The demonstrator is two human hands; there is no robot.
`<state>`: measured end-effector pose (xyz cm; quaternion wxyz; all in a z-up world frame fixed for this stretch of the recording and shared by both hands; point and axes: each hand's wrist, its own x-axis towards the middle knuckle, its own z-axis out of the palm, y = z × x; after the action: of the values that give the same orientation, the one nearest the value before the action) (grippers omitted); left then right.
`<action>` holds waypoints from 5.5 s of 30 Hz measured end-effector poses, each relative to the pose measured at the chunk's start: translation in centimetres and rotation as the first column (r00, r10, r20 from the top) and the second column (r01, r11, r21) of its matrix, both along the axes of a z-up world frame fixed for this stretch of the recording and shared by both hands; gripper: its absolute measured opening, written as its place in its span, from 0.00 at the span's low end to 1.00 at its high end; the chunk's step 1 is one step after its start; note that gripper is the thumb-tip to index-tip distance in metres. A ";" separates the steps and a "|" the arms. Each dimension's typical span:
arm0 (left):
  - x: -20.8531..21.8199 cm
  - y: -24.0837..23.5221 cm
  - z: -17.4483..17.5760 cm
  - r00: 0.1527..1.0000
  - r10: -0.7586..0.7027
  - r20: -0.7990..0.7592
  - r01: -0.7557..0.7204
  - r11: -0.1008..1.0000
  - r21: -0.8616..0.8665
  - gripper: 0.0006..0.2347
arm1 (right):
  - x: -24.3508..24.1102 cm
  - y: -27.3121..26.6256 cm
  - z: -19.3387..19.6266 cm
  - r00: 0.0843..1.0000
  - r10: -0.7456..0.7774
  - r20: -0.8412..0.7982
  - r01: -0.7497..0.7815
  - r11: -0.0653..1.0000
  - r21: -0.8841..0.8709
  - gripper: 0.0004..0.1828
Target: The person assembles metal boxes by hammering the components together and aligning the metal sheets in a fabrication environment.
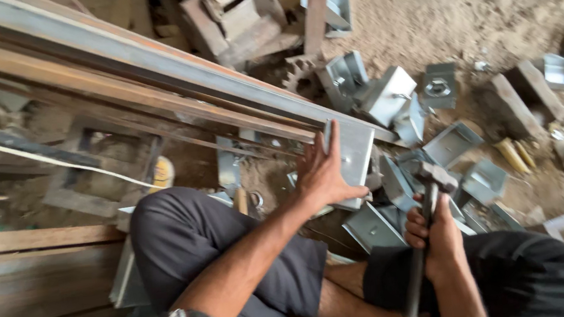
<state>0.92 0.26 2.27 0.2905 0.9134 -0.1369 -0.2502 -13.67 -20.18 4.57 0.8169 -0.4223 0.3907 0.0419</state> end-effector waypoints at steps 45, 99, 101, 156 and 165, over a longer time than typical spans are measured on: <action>-0.1 1.4 1.9 0.981 -0.034 0.193 0.028 0.999 0.035 0.58 | 1.1 5.6 2.2 0.814 0.433 -0.388 -0.580 0.656 -0.484 0.22; 0.0 1.4 1.2 0.990 -0.045 0.134 0.041 0.999 0.028 0.58 | 1.0 5.3 1.4 0.793 0.451 -0.408 -0.608 0.565 -0.557 0.20; 0.0 1.5 1.6 0.989 -0.046 0.143 0.044 0.999 0.024 0.58 | 1.0 5.3 1.5 0.801 0.445 -0.401 -0.599 0.582 -0.550 0.19; -1.4 2.8 -3.0 0.998 0.060 0.020 -0.055 0.980 -0.191 0.69 | 7.7 8.9 10.6 0.791 0.442 -0.423 -0.370 -0.204 -0.906 0.15; -1.9 3.1 -1.5 0.991 0.086 -0.100 -0.097 0.989 -0.109 0.67 | 8.1 10.2 12.1 0.739 0.437 -0.512 -0.396 -0.333 -0.856 0.15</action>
<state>-0.96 3.34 0.81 0.3594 0.8876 -0.0950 -0.2718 -5.58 -10.03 16.65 0.1530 -0.9835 0.0923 0.0270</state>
